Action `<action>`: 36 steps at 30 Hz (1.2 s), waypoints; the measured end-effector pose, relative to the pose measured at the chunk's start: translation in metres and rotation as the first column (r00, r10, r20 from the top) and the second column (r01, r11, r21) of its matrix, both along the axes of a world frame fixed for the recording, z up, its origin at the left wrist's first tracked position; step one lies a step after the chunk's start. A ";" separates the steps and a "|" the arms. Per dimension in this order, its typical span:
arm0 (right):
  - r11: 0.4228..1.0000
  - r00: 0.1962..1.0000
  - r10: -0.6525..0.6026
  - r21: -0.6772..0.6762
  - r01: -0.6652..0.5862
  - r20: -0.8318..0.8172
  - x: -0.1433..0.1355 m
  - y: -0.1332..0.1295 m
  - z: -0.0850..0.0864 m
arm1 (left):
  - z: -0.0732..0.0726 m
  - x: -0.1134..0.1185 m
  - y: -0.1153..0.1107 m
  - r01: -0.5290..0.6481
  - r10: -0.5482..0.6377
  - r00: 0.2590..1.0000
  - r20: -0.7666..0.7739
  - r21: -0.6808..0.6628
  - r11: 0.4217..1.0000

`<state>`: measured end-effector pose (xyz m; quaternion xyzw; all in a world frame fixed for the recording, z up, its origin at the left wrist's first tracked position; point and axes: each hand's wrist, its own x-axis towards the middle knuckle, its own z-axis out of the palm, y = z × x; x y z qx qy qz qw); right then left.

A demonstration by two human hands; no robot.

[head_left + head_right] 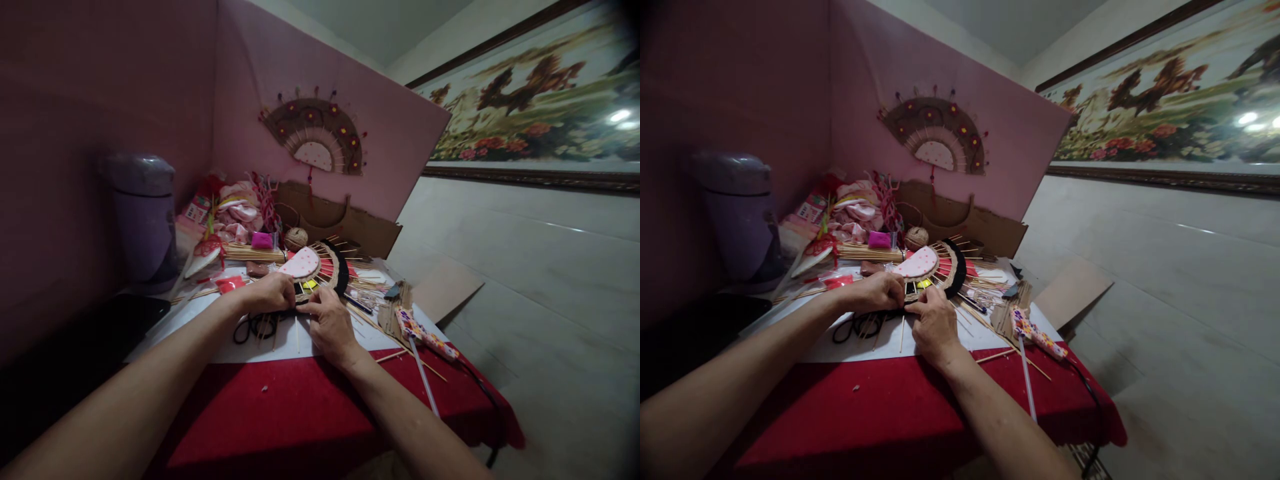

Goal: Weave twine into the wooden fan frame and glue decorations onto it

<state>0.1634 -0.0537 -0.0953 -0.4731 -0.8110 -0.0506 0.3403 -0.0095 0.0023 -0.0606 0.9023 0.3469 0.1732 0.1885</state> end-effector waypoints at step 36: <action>0.995 0.978 -0.034 0.099 0.014 0.206 -0.003 -0.007 0.002 | -0.004 0.000 0.002 -0.018 0.019 1.000 0.021 -0.045 0.999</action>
